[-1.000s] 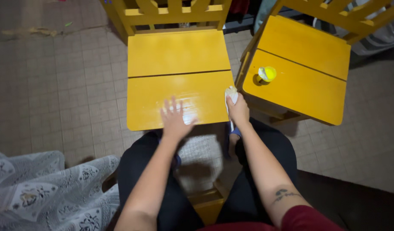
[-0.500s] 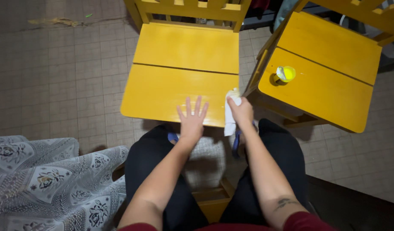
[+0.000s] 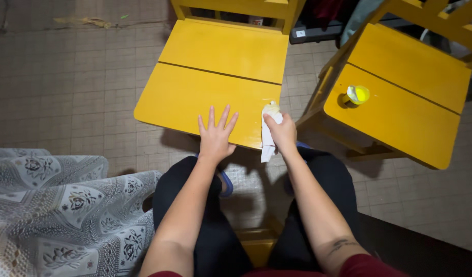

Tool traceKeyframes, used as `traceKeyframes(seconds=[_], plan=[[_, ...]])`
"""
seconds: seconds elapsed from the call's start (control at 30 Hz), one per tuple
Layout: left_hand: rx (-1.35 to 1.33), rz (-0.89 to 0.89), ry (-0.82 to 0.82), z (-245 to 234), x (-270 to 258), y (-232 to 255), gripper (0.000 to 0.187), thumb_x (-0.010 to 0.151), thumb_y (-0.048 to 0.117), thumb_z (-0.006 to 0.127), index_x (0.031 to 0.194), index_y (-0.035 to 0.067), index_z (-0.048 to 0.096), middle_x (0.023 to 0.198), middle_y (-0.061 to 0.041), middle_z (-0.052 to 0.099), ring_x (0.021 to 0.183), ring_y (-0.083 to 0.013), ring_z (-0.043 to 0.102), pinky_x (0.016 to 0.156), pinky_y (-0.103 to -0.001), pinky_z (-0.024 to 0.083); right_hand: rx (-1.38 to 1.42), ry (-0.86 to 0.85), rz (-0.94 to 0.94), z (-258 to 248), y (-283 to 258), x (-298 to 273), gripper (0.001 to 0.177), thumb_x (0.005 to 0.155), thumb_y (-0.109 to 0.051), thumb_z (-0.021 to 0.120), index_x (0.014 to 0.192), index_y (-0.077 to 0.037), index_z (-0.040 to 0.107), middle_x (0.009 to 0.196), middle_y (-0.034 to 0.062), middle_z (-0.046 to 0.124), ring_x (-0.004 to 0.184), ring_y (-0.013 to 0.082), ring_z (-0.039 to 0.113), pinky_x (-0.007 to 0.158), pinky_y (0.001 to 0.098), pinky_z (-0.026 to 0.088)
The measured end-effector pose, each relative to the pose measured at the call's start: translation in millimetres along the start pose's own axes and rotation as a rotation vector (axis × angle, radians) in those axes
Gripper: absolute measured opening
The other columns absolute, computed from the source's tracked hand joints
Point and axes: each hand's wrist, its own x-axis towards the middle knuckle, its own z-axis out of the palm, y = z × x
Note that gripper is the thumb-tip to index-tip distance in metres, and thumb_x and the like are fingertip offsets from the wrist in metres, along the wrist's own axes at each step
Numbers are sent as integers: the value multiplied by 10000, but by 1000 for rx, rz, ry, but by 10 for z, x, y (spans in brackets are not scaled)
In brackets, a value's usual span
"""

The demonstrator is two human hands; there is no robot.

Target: The person wipes the backrest, seat, and legs of a yellow wooden chair using a white cloth. They then move to a second yellow chair and repeat the wiping process on the seat and legs.

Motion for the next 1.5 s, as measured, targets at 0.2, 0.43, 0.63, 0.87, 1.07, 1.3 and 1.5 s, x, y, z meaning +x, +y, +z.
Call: traceKeyframes(seconds=[0.2, 0.43, 0.63, 0.87, 1.07, 1.3, 1.5], plan=[[-85, -87, 21, 30, -23, -27, 1093, 552, 304, 921, 1529, 283, 430, 1658, -40, 272, 1515, -461, 212, 1114, -794, 194, -4, -7, -61, 5, -231, 59, 585, 784, -478, 782, 1064, 26, 681, 946, 234, 748, 906, 363, 745, 786, 442, 559], [-155, -123, 31, 102, -66, -124, 1086, 568, 166, 892, 1541, 280, 421, 1674, -37, 249, 1520, -482, 177, 1149, -770, 151, 55, -41, -149, 85, -370, 106, 549, 798, -449, 765, 1053, 25, 656, 932, 231, 748, 878, 354, 754, 770, 440, 565], [-115, -150, -50, 96, -23, -70, 1116, 586, 131, 870, 1567, 274, 358, 1692, -41, 180, 1543, -474, 125, 1170, -756, 122, 10, -45, -130, 63, -356, 114, 546, 815, -448, 758, 1088, 12, 648, 963, 236, 745, 902, 381, 736, 761, 460, 554], [-155, -128, -85, -115, 34, 116, 1173, 550, 193, 905, 1553, 147, 297, 1670, -125, 132, 1536, -454, 97, 1153, -795, 76, -16, -40, -152, 71, -372, 71, 555, 825, -462, 740, 1121, -3, 644, 978, 245, 744, 916, 403, 737, 766, 469, 564], [-84, -37, 18, -50, 69, 266, 1095, 607, 39, 805, 1592, 217, 360, 1697, -107, 212, 1562, -413, 164, 1205, -684, 160, -36, -153, -227, 118, -552, -26, 605, 851, -473, 743, 1196, 7, 613, 976, 268, 736, 916, 417, 727, 767, 484, 565], [-164, -60, 55, -191, -37, -74, 1094, 590, -19, 780, 1578, 202, 365, 1692, -73, 236, 1556, -431, 173, 1198, -693, 168, 787, -527, 129, 176, -161, 468, 315, 1002, -304, 600, 1186, -48, 608, 910, 106, 719, 734, 222, 715, 657, 386, 588], [-225, -63, 67, -380, -94, -294, 1077, 586, -26, 765, 1568, 193, 381, 1685, -82, 258, 1552, -427, 198, 1196, -693, 184, 919, -429, 79, 864, 299, 815, 302, 1083, -330, 526, 1248, -83, 581, 990, 30, 686, 863, 136, 668, 750, 304, 547]])
